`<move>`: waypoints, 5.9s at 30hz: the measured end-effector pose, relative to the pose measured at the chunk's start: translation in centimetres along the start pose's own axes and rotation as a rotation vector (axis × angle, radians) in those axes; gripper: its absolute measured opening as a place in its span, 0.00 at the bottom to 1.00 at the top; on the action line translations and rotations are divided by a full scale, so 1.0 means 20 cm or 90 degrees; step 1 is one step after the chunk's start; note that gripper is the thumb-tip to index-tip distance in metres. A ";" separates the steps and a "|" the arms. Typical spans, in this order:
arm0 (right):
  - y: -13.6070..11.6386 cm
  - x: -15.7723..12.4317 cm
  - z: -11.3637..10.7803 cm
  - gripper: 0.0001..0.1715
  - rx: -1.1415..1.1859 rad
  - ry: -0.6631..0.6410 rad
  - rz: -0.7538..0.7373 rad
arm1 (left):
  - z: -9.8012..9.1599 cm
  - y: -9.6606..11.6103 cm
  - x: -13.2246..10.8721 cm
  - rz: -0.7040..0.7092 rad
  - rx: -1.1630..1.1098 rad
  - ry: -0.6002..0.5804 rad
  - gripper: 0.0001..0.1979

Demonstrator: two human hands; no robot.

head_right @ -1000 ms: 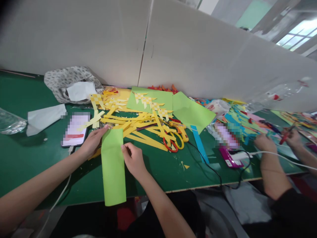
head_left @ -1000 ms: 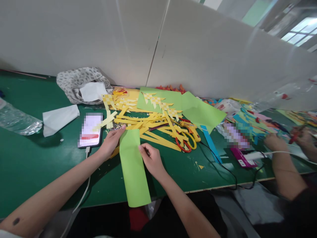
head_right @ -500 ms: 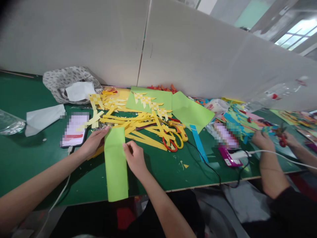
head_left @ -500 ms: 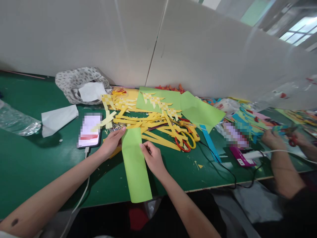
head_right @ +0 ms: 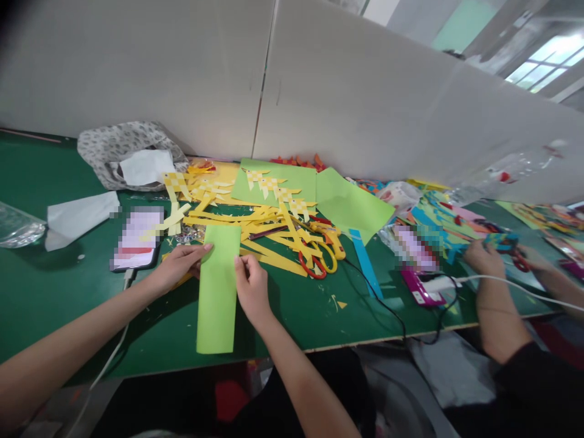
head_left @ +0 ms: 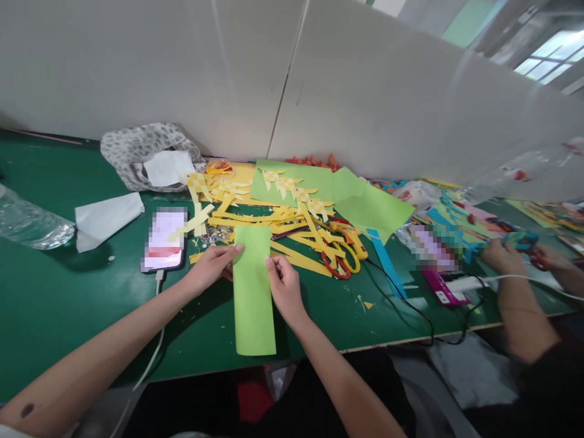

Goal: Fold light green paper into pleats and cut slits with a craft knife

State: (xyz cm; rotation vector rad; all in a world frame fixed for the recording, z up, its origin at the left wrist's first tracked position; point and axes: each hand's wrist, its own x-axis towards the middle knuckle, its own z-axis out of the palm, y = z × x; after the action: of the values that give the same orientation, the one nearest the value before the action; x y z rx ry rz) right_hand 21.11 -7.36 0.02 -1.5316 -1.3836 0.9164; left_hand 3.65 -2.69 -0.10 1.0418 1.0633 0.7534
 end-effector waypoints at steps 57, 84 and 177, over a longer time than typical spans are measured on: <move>0.02 0.10 -0.09 0.27 0.297 -0.015 0.173 | 0.02 0.02 -0.04 0.067 0.096 -0.052 0.16; 0.03 0.10 -0.08 0.20 0.276 0.118 0.140 | 0.03 -0.04 -0.01 -0.008 0.083 -0.094 0.14; 0.02 0.05 -0.06 0.14 0.177 -0.093 0.063 | 0.01 0.01 -0.06 0.105 0.224 -0.025 0.30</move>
State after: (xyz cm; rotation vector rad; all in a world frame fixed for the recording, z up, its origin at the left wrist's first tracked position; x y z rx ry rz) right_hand 22.48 -6.55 0.20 -1.3512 -1.2285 1.2481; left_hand 3.48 -3.66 0.58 1.4537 1.1087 0.6877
